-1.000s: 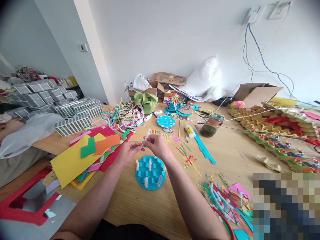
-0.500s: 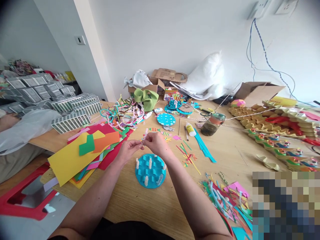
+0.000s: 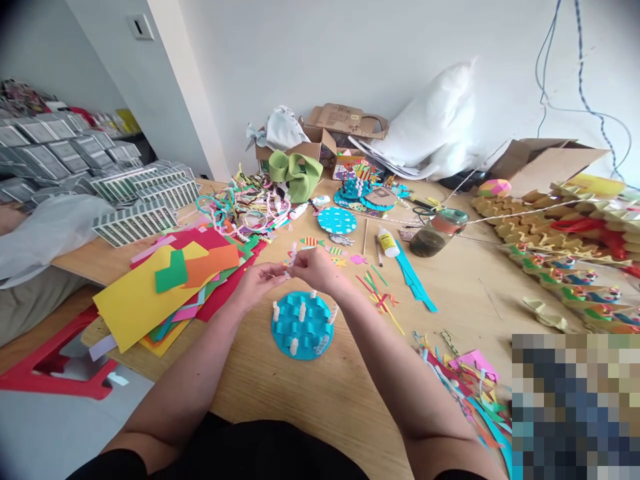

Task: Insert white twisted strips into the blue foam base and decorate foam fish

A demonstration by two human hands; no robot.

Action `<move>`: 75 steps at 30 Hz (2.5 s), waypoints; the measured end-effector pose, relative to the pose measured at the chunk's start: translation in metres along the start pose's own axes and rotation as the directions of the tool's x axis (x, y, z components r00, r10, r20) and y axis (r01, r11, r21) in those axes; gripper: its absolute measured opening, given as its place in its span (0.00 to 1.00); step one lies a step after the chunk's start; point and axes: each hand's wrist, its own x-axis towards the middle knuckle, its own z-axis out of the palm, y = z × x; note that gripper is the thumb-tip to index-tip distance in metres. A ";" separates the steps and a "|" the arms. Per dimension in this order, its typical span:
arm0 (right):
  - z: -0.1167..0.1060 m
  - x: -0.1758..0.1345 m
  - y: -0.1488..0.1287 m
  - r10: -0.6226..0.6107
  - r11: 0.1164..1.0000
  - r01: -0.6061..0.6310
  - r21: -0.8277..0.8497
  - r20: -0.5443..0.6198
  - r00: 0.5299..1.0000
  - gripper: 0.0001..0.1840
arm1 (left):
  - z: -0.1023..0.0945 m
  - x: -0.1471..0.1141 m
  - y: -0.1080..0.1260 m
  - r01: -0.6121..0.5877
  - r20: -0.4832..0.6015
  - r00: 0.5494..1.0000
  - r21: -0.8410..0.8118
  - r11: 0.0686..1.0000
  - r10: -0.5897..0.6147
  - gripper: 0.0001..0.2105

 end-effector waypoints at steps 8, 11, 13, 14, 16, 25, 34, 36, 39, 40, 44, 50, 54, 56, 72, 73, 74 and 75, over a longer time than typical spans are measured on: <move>0.009 0.010 0.015 0.014 0.997 -0.009 -0.072 0.073 0.997 0.07 | -0.001 0.002 -0.002 -0.116 -0.013 0.992 0.274 0.955 0.124 0.07; 0.011 0.008 0.011 -0.003 0.990 0.013 -0.139 0.069 0.998 0.06 | 0.002 0.000 0.000 -0.162 -0.008 0.984 0.366 0.916 0.177 0.05; 0.012 0.006 0.008 -0.014 0.980 0.026 -0.198 0.063 0.998 0.06 | 0.003 -0.001 -0.001 -0.195 -0.002 0.977 0.414 0.889 0.215 0.04; 0.013 0.005 0.007 -0.016 0.975 0.029 -0.222 0.059 0.998 0.06 | 0.004 -0.001 -0.002 -0.207 0.001 0.973 0.428 0.879 0.229 0.04; 0.014 0.003 0.003 -0.014 0.967 0.028 -0.253 0.056 0.998 0.06 | 0.005 -0.001 -0.005 -0.218 0.005 0.970 0.450 0.866 0.242 0.04; -0.033 -0.013 0.001 0.041 0.999 -0.040 0.011 -0.194 0.980 0.13 | 0.005 0.005 -0.021 -0.041 0.011 0.999 0.304 0.952 0.040 0.07; -0.043 -0.022 0.036 0.188 0.978 -0.155 0.137 -0.277 0.942 0.17 | 0.006 0.015 -0.041 -0.089 0.095 0.993 0.290 0.953 0.064 0.08; -0.039 -0.020 0.038 0.188 0.977 -0.152 0.149 -0.267 0.945 0.17 | 0.005 0.017 -0.043 -0.172 0.122 0.983 0.349 0.921 0.137 0.05; -0.035 -0.017 0.040 0.184 0.978 -0.149 0.147 -0.266 0.946 0.17 | 0.003 0.018 -0.045 -0.228 0.139 0.973 0.401 0.887 0.187 0.02; -0.035 -0.017 0.040 0.183 0.978 -0.149 0.143 -0.267 0.946 0.17 | 0.003 0.019 -0.045 -0.224 0.135 0.973 0.407 0.885 0.185 0.02; -0.031 -0.016 0.041 0.148 0.983 -0.118 0.140 -0.228 0.962 0.15 | 0.002 0.017 -0.044 -0.176 0.111 0.983 0.400 0.900 0.143 0.02; -0.014 -0.014 0.031 -0.021 1.000 0.021 -0.005 -0.071 0.997 0.21 | 0.005 0.014 -0.041 -0.118 0.094 0.992 0.444 0.888 0.085 0.03; -0.001 -0.013 0.022 -0.094 0.995 0.090 -0.046 -0.074 0.993 0.17 | 0.007 0.011 -0.036 -0.141 0.112 0.989 0.518 0.844 0.097 0.02; 0.004 -0.012 0.019 -0.109 0.992 0.102 -0.072 -0.090 0.990 0.12 | 0.007 0.010 -0.035 -0.163 0.141 0.985 0.545 0.823 0.102 0.04; 0.014 -0.009 0.014 -0.110 0.984 0.091 -0.152 -0.117 0.987 0.07 | 0.005 0.011 -0.026 -0.236 0.244 0.963 0.578 0.781 0.111 0.08; 0.015 -0.009 0.014 -0.109 0.984 0.091 -0.152 -0.116 0.987 0.07 | 0.004 0.010 -0.025 -0.244 0.249 0.961 0.576 0.780 0.116 0.08; 0.015 -0.009 0.014 -0.110 0.984 0.092 -0.150 -0.115 0.987 0.07 | 0.004 0.010 -0.024 -0.251 0.253 0.960 0.573 0.780 0.123 0.07; 0.015 -0.009 0.014 -0.111 0.985 0.094 -0.147 -0.113 0.987 0.07 | 0.004 0.010 -0.023 -0.256 0.254 0.958 0.570 0.780 0.129 0.05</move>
